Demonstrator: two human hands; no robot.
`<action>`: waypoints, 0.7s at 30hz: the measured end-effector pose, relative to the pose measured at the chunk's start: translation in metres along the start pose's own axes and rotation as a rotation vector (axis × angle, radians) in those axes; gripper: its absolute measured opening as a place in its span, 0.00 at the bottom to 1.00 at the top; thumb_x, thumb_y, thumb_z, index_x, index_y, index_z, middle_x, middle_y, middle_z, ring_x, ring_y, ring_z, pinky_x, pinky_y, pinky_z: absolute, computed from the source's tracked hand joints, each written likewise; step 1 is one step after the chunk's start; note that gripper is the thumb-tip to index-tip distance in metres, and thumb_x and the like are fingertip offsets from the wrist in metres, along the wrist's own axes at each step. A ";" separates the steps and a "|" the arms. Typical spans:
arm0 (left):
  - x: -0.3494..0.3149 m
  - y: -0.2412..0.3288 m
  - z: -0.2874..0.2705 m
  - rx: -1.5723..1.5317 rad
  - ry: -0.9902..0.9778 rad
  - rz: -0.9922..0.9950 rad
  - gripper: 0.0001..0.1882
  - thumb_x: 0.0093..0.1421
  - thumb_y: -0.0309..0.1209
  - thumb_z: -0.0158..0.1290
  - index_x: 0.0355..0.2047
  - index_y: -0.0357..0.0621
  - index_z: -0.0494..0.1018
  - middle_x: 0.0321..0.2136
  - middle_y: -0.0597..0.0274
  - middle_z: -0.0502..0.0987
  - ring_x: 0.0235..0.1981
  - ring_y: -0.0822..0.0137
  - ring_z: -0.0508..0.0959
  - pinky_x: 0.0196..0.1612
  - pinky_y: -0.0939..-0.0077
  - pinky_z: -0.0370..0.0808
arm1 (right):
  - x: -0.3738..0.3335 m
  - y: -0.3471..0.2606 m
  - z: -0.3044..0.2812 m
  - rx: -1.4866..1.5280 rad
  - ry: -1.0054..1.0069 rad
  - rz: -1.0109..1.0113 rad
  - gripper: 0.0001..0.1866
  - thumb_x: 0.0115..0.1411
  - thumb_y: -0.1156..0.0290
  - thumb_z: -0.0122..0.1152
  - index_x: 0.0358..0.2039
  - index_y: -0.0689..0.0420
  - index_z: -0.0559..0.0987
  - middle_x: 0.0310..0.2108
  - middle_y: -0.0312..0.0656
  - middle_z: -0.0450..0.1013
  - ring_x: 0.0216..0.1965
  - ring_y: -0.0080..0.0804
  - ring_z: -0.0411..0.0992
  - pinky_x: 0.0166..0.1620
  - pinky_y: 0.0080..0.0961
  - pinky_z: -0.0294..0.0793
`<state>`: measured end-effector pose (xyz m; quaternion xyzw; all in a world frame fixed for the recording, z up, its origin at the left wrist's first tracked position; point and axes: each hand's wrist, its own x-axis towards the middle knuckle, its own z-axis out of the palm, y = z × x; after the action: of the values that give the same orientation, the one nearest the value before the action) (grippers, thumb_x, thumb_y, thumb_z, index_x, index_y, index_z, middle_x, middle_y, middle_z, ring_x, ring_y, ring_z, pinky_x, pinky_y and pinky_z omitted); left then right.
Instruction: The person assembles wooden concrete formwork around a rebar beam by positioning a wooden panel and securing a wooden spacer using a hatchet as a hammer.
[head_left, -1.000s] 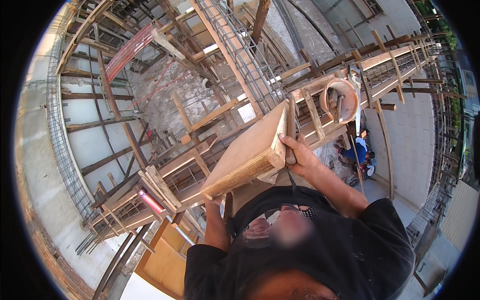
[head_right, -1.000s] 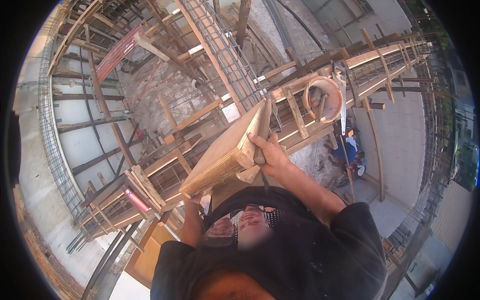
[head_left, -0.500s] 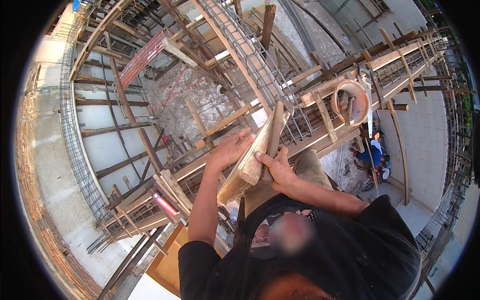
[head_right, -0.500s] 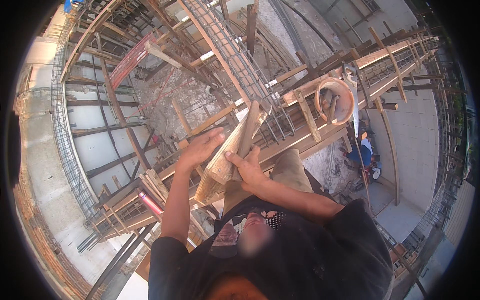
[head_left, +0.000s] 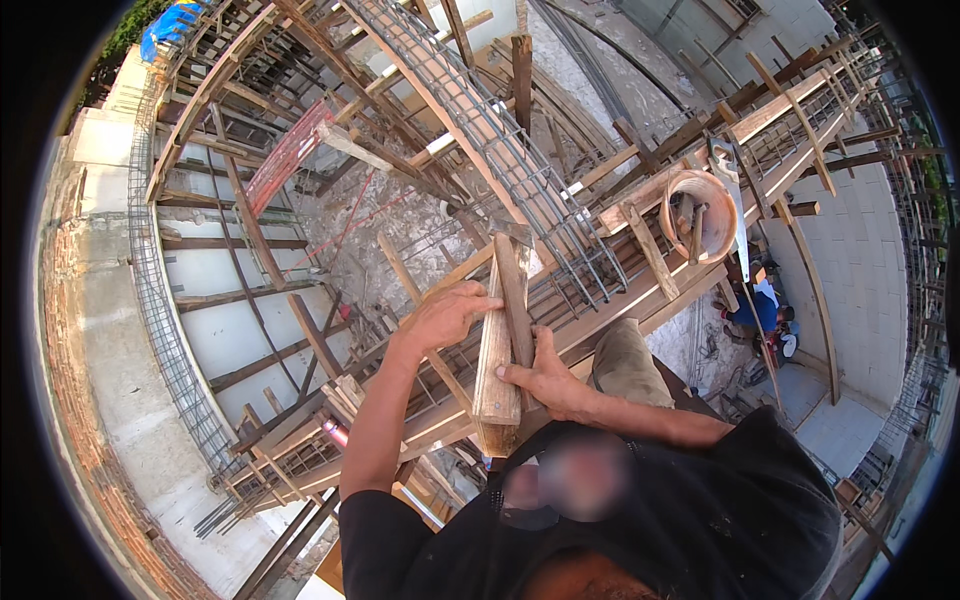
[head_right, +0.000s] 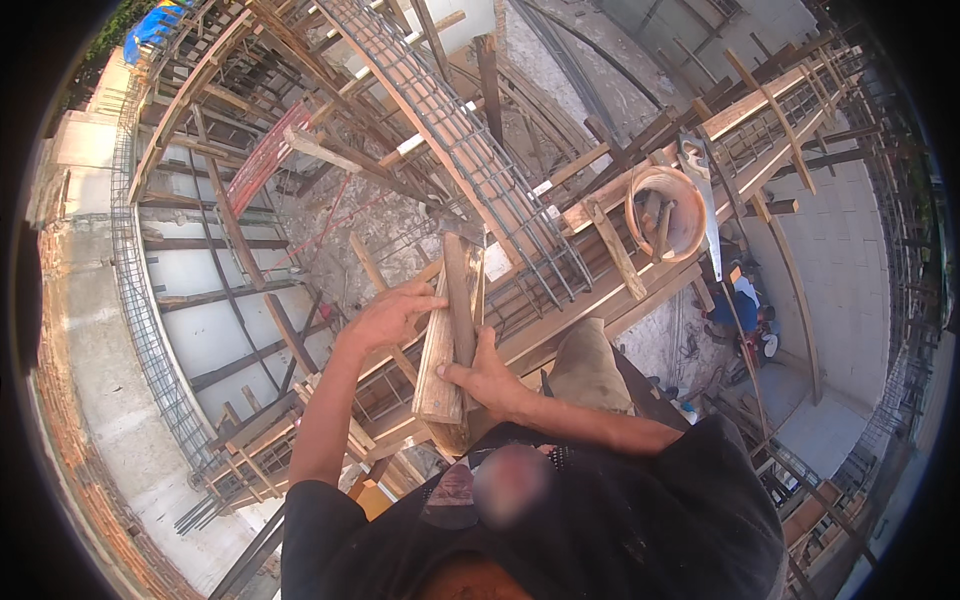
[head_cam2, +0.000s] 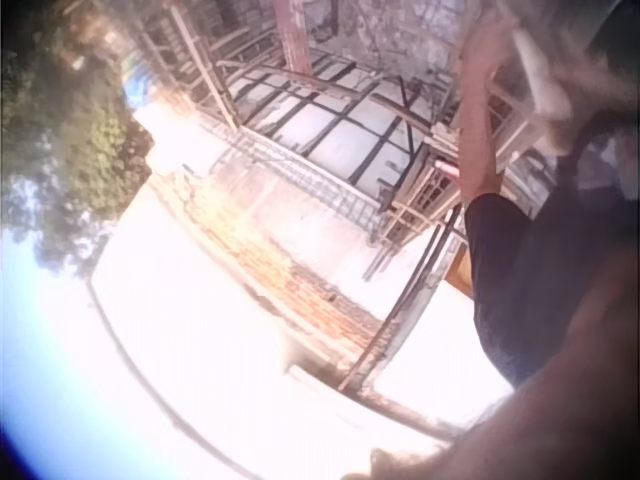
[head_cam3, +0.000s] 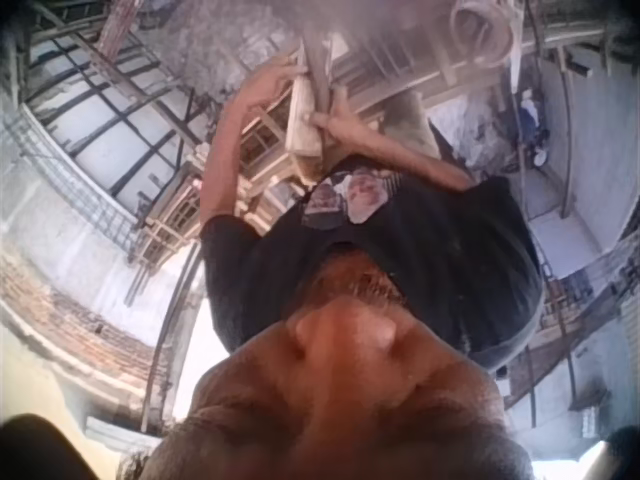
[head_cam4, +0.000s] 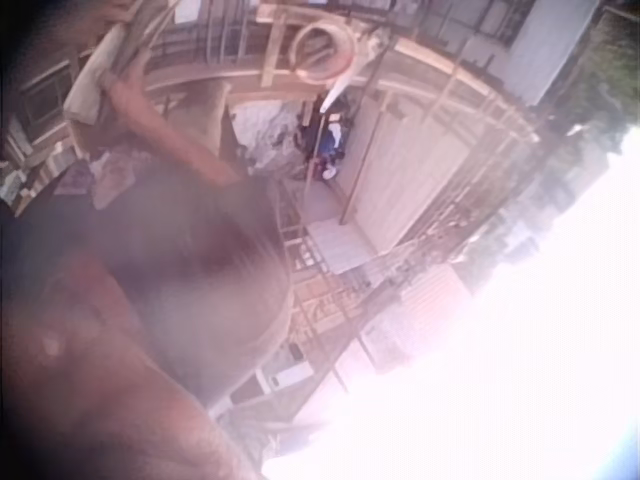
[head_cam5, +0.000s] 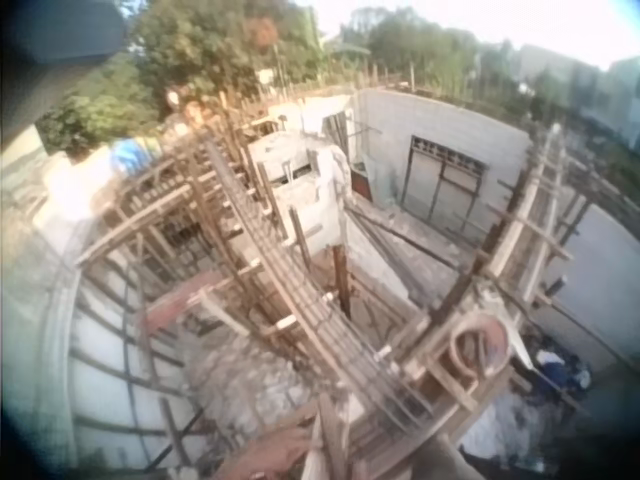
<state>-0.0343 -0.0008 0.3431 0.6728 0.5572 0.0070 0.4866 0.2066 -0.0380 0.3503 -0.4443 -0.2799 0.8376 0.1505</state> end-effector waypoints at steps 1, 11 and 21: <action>-0.006 -0.004 -0.005 0.005 0.007 -0.005 0.26 0.61 0.22 0.51 0.59 0.57 0.79 0.61 0.52 0.73 0.64 0.49 0.72 0.65 0.58 0.71 | 0.000 -0.002 0.002 -0.002 -0.009 -0.004 0.46 0.62 0.74 0.71 0.68 0.65 0.46 0.61 0.56 0.59 0.64 0.45 0.63 0.66 0.41 0.68; -0.049 0.010 -0.059 0.659 0.087 0.099 0.42 0.47 0.26 0.65 0.66 0.63 0.72 0.77 0.65 0.55 0.77 0.54 0.53 0.76 0.47 0.57 | 0.023 -0.020 0.034 -0.329 -0.272 -0.184 0.45 0.62 0.68 0.73 0.68 0.64 0.49 0.60 0.55 0.60 0.63 0.42 0.61 0.67 0.38 0.63; -0.078 0.023 -0.108 0.580 -0.101 0.090 0.41 0.39 0.24 0.65 0.60 0.52 0.75 0.69 0.62 0.69 0.74 0.57 0.62 0.77 0.46 0.55 | 0.032 -0.069 0.050 -0.428 -0.578 -0.123 0.46 0.62 0.67 0.72 0.69 0.62 0.50 0.61 0.54 0.61 0.67 0.38 0.58 0.69 0.36 0.58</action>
<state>-0.1065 0.0120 0.4567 0.8073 0.4807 -0.1643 0.3003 0.1473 0.0164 0.3935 -0.1930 -0.5060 0.8405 0.0190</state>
